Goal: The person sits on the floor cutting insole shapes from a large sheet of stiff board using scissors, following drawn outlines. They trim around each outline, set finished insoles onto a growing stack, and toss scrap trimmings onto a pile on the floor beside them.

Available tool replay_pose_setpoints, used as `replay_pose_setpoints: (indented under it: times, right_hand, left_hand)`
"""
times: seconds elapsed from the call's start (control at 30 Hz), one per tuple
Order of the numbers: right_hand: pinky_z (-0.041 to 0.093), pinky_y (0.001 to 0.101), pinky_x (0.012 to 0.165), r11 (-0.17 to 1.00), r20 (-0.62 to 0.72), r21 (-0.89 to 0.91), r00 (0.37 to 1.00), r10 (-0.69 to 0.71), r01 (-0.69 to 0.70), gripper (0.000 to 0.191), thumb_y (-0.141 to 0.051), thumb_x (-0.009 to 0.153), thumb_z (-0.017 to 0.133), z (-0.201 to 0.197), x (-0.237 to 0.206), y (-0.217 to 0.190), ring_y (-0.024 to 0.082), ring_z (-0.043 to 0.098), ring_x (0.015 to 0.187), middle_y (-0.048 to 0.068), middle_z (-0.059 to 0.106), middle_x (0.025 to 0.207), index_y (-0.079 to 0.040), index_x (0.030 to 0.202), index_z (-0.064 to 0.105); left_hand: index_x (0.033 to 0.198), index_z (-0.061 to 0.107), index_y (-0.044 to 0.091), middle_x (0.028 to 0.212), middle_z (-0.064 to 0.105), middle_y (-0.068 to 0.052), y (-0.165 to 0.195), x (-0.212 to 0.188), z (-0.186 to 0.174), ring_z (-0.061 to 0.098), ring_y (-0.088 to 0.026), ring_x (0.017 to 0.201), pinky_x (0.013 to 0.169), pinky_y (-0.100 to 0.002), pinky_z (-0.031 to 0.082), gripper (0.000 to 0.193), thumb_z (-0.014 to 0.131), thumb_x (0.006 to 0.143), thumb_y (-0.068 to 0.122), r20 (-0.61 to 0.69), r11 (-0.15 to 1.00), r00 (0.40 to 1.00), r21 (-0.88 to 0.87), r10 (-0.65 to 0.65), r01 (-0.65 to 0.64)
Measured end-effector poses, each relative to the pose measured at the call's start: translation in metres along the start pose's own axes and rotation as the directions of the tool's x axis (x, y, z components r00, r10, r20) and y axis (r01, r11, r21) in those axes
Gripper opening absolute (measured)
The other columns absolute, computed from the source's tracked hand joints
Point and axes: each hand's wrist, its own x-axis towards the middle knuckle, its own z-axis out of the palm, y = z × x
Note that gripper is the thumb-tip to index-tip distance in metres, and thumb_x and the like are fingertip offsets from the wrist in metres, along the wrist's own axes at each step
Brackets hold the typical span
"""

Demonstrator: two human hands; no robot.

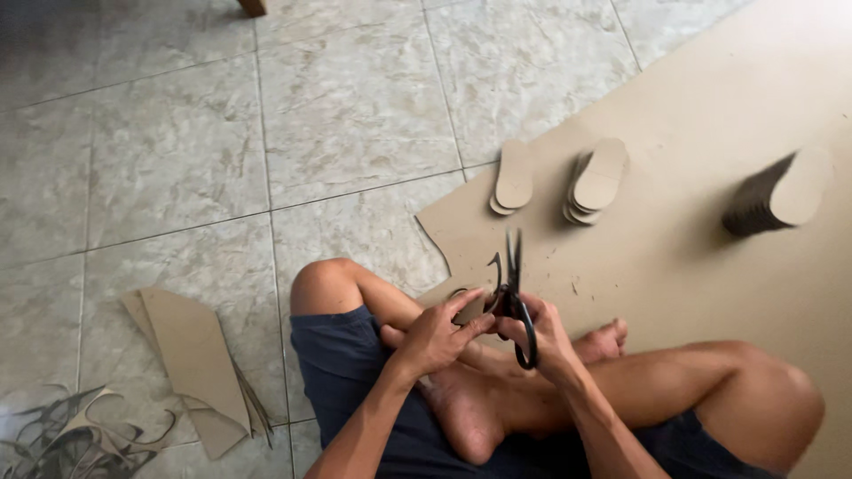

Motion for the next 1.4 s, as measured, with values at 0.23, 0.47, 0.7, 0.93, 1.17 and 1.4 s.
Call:
replay_pose_setpoints:
  times: [0.23, 0.47, 0.7, 0.93, 1.17, 1.4]
  right_hand:
    - [0.054, 0.0292, 0.062, 0.992, -0.160, -0.123, 0.986, -0.037, 0.018, 0.024, -0.013, 0.089, 0.072, 0.029, -0.012, 0.014, 0.015, 0.067, 0.070, 0.007, 0.072, 0.080, 0.003, 0.106, 0.070]
    - [0.052, 0.0326, 0.067, 0.980, 0.163, -0.114, 0.976, -0.142, 0.162, 0.035, -0.010, 0.100, 0.054, -0.011, 0.004, 0.041, 0.021, 0.066, 0.078, 0.020, 0.075, 0.106, 0.001, 0.132, 0.062]
    - [0.060, 0.0475, 0.085, 0.977, 0.133, -0.202, 0.990, -0.040, 0.067, 0.034, -0.020, 0.112, 0.045, -0.037, 0.058, 0.068, 0.036, 0.071, 0.101, 0.028, 0.069, 0.115, 0.006, 0.133, 0.054]
    - [0.058, 0.0418, 0.074, 0.976, -0.018, -0.219, 1.000, 0.021, -0.025, 0.033, -0.024, 0.113, 0.055, -0.032, 0.047, 0.077, 0.029, 0.070, 0.082, 0.021, 0.069, 0.091, 0.008, 0.108, 0.059]
    - [0.056, 0.0340, 0.075, 0.829, -0.180, -0.515, 0.973, 0.144, -0.217, 0.045, -0.022, 0.081, 0.085, 0.043, -0.002, 0.038, 0.019, 0.072, 0.078, 0.015, 0.077, 0.085, 0.002, 0.116, 0.073]
    - [0.057, 0.0339, 0.070, 0.728, -0.209, -0.658, 0.976, 0.069, -0.192, 0.044, -0.031, 0.075, 0.088, 0.083, -0.029, -0.009, 0.019, 0.072, 0.069, 0.013, 0.071, 0.075, -0.004, 0.109, 0.080]
  left_hand:
    - [0.141, 0.056, 0.000, 0.120, 0.070, -0.006, -0.001, -0.038, 0.016, 0.067, -0.015, 0.106, 0.093, -0.030, 0.055, 0.051, 0.071, 0.097, 0.020, -0.118, 0.733, 0.993, -0.677, -0.023, -0.063]
    - [0.134, 0.066, -0.002, 0.120, 0.072, -0.006, 0.015, -0.095, -0.047, 0.064, -0.011, 0.107, 0.092, -0.026, 0.054, 0.037, 0.069, 0.101, 0.013, -0.615, 0.860, 0.788, -0.389, 0.024, -0.329]
    - [0.129, 0.065, 0.005, 0.102, 0.076, -0.005, -0.021, -0.223, -0.219, 0.070, -0.009, 0.088, 0.075, -0.027, 0.058, 0.035, 0.065, 0.099, 0.023, -0.945, 0.995, 0.319, 0.092, 0.074, 0.043]
    - [0.153, 0.032, -0.009, 0.138, 0.050, -0.035, -0.104, -0.365, -0.271, 0.048, -0.049, 0.126, 0.102, -0.055, 0.039, 0.104, 0.087, 0.077, 0.035, -0.974, 0.349, 0.041, 0.120, 0.225, 0.929]
    - [0.142, 0.050, -0.001, 0.137, 0.055, -0.028, -0.163, -0.299, -0.190, 0.051, -0.046, 0.126, 0.105, -0.052, 0.043, 0.067, 0.071, 0.092, 0.037, -0.977, 0.691, 0.200, 0.093, -0.075, 0.717]
    - [0.138, 0.047, -0.007, 0.144, 0.048, -0.025, -0.144, -0.231, -0.167, 0.044, -0.045, 0.131, 0.100, -0.054, 0.041, 0.083, 0.075, 0.082, 0.046, -0.980, 0.497, 0.077, -0.025, -0.183, 0.867]
